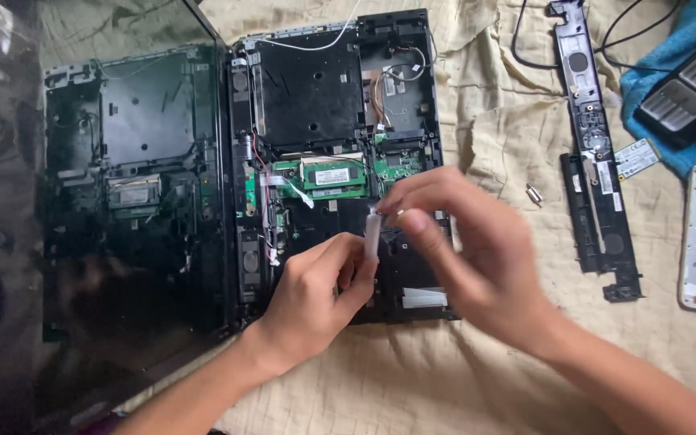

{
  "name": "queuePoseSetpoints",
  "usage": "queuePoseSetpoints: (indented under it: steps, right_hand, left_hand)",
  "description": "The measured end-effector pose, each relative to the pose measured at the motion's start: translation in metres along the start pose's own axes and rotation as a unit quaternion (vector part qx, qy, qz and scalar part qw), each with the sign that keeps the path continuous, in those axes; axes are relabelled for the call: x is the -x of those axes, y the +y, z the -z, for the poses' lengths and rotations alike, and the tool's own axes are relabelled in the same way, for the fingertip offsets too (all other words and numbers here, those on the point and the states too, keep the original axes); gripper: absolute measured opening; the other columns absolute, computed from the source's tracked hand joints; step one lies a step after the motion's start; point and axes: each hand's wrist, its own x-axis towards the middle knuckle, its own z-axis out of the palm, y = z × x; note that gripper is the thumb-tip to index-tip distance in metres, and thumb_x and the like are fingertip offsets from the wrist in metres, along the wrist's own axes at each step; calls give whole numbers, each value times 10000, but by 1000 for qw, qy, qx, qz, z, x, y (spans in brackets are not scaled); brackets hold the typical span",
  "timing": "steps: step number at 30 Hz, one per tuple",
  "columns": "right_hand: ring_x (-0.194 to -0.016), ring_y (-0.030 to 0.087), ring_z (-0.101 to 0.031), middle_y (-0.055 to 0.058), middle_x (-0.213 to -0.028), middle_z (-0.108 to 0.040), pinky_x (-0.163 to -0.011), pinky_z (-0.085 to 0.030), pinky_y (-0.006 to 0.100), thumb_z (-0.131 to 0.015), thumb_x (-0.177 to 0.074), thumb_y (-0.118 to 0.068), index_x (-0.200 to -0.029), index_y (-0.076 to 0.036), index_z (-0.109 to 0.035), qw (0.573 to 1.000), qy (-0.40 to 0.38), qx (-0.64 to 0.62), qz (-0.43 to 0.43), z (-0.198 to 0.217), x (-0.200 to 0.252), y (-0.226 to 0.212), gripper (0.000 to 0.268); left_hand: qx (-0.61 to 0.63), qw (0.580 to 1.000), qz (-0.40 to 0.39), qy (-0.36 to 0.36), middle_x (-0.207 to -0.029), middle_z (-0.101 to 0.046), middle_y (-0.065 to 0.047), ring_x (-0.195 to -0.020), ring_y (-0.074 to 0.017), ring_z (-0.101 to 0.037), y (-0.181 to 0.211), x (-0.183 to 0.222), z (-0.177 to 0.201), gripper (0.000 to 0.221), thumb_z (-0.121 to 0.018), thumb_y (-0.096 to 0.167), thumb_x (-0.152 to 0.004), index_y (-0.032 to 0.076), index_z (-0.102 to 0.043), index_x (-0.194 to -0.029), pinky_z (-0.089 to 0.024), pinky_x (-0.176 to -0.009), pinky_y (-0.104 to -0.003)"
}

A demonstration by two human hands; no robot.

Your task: Disassembling a laptop to remove the optical drive and manipulate internal components using a tool.

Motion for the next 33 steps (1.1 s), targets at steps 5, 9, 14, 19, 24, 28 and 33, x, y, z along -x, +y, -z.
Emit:
queuePoseSetpoints:
  steps: [5, 9, 14, 19, 24, 28, 33]
  right_hand:
    - [-712, 121, -678, 59, -926, -768, -644, -531, 235, -700, -878, 54, -953, 16, -699, 984, -8, 179, 5, 18, -13, -14, 84]
    - [-556, 116, -609, 35, -838, -761, -515, -453, 247, -800, -784, 49, -957, -13, -744, 951, 19, 307, 18, 22, -7, -24, 193]
    - [-585, 122, -596, 45, -841, -716, -519, -451, 237, -760, -792, 105, -922, 5, -758, 956, -6, 290, 36, 21, -11, -35, 164]
    - [-627, 121, -652, 68, -912, -760, -520, -485, 217, -748, -776, 113, -896, 12, -769, 963, -31, 262, 54, 20, -10, -36, 158]
    - [-679, 154, -706, 82, -892, -769, -606, -551, 239, -726, -743, 136, -856, 31, -767, 956, -62, 278, 63, 18, -12, -39, 160]
    - [-674, 156, -712, 81, -878, -769, -609, -553, 248, -738, -736, 117, -832, 23, -771, 955, -67, 283, 62, 13, -11, -38, 138]
    - [-629, 148, -737, 116, -838, -778, -587, -603, 242, -775, -698, 49, -799, 21, -768, 960, -88, 259, 63, 1, -5, -43, 105]
  left_hand:
    - [19, 999, 13, 26, -800, -657, -30, -594, -95, -525, -7, 2, 2, 83, -650, -21, -892, -10, -649, -975, -449, -528, -221]
    - [93, 992, 71, 56, -864, -739, -51, -636, -94, -603, -14, 2, 3, 178, -600, 33, -946, -34, -670, -1095, -504, -553, -206]
    - [98, 991, 58, 66, -965, -718, -62, -746, -120, -669, -12, 1, 4, 204, -635, 12, -934, -12, -600, -1134, -577, -671, -234]
    - [87, 992, 28, 86, -1016, -670, -72, -791, -131, -634, -10, -2, 6, 192, -679, -97, -882, 1, -622, -1037, -574, -702, -225]
    - [371, 913, 166, 32, -1036, -734, -153, -896, -159, -687, -14, 2, 14, 189, -687, -23, -914, 15, -565, -1054, -591, -802, -266]
    - [417, 895, 144, 58, -1032, -733, -212, -881, -202, -703, -20, 6, 15, 654, -664, -42, -935, 95, -292, -1456, -583, -810, -292]
    - [554, 812, 174, 58, -978, -698, -195, -805, -194, -679, -26, 14, 11, 477, -719, 33, -927, 5, -432, -1307, -570, -712, -294]
